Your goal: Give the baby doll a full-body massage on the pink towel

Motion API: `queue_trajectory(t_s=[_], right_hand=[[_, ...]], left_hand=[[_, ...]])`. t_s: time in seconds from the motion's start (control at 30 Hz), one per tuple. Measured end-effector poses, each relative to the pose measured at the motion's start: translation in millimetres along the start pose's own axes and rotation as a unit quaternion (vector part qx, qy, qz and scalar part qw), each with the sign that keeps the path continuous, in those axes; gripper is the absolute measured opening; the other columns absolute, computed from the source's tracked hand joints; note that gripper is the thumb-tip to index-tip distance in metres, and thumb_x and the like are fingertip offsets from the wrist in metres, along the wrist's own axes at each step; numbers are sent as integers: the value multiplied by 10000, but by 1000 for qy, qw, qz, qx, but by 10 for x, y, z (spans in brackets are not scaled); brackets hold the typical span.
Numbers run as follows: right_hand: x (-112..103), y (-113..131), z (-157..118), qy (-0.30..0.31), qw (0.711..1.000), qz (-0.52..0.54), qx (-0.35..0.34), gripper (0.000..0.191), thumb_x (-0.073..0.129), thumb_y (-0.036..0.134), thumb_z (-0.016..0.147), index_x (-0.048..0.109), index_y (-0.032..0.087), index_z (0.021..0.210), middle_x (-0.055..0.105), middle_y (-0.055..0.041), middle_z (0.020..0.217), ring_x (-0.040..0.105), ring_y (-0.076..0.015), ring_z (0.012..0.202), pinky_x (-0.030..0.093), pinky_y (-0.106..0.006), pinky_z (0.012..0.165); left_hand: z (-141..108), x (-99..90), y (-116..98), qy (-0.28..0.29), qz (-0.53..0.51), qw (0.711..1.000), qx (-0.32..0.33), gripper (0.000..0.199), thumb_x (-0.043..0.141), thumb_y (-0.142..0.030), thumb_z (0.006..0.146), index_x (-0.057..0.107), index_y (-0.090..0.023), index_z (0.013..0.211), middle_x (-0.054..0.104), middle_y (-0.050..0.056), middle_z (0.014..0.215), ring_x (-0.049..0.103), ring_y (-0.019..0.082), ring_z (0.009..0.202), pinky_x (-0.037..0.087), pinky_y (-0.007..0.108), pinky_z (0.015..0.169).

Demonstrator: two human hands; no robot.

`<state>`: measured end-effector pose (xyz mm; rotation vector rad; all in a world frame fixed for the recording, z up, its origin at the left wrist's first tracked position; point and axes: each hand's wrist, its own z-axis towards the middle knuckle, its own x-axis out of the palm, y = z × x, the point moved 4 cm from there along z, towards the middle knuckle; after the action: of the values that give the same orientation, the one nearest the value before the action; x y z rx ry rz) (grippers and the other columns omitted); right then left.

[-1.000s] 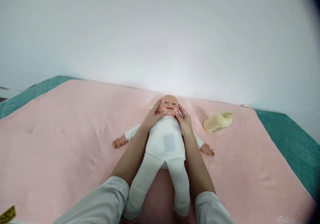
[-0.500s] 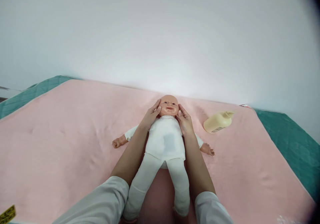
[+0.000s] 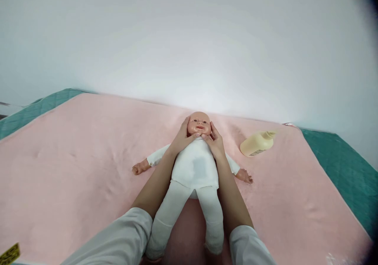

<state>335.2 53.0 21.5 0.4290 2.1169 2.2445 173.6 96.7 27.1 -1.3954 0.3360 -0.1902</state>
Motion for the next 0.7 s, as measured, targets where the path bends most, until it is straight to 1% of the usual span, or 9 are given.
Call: queue_trajectory(t_s=[0.1, 0.2, 0.3, 0.47, 0.6, 0.7], right_hand=[[22, -2, 8, -2, 1000, -17, 1, 1088, 853, 450, 603, 325, 205, 1521, 499, -107, 1482, 537, -279, 1323, 435, -442, 1134], [33, -18, 18, -7, 1000, -23, 1, 1108, 851, 458, 596, 310, 200, 1527, 469, -111, 1504, 528, -282, 1331, 430, -442, 1137], [34, -30, 23, -15, 1000, -24, 0, 1117, 855, 459, 586, 312, 202, 1527, 451, -113, 1517, 520, -288, 1338, 427, -443, 1138], [32, -32, 18, -13, 999, -34, -8, 1098, 837, 474, 614, 306, 181, 1529, 471, -132, 1499, 528, -290, 1329, 420, -459, 1138], [22, -20, 13, -8, 999, -37, -17, 1046, 816, 500, 645, 326, 211, 1522, 479, -114, 1496, 535, -282, 1321, 417, -460, 1140], [13, -11, 15, -2, 999, -37, -15, 1028, 807, 514, 656, 335, 213, 1518, 486, -102, 1493, 538, -276, 1318, 413, -453, 1146]], left_hand=[[3, 26, 18, -1, 17, 1000, 2, 1034, 733, -491, 775, 142, -217, 1578, 197, 139, 1627, 272, 323, 1475, 273, 443, 1199], [7, 31, 20, -4, 5, 1000, -2, 1060, 765, -465, 742, 155, -232, 1576, 185, 150, 1625, 258, 344, 1476, 259, 477, 1199], [5, 31, 14, -5, -6, 1000, -7, 1075, 781, -456, 724, 163, -236, 1575, 187, 151, 1623, 256, 351, 1475, 255, 484, 1200], [9, 19, 19, -5, 14, 1000, 5, 1028, 754, -462, 754, 174, -233, 1571, 218, 139, 1617, 263, 335, 1474, 268, 462, 1199], [18, 11, 37, -4, 28, 1000, 10, 986, 726, -456, 783, 173, -234, 1569, 214, 127, 1622, 269, 320, 1475, 269, 457, 1200], [26, 13, 44, 1, 15, 1000, 9, 968, 710, -443, 800, 165, -228, 1571, 199, 118, 1630, 272, 311, 1476, 279, 446, 1199]])
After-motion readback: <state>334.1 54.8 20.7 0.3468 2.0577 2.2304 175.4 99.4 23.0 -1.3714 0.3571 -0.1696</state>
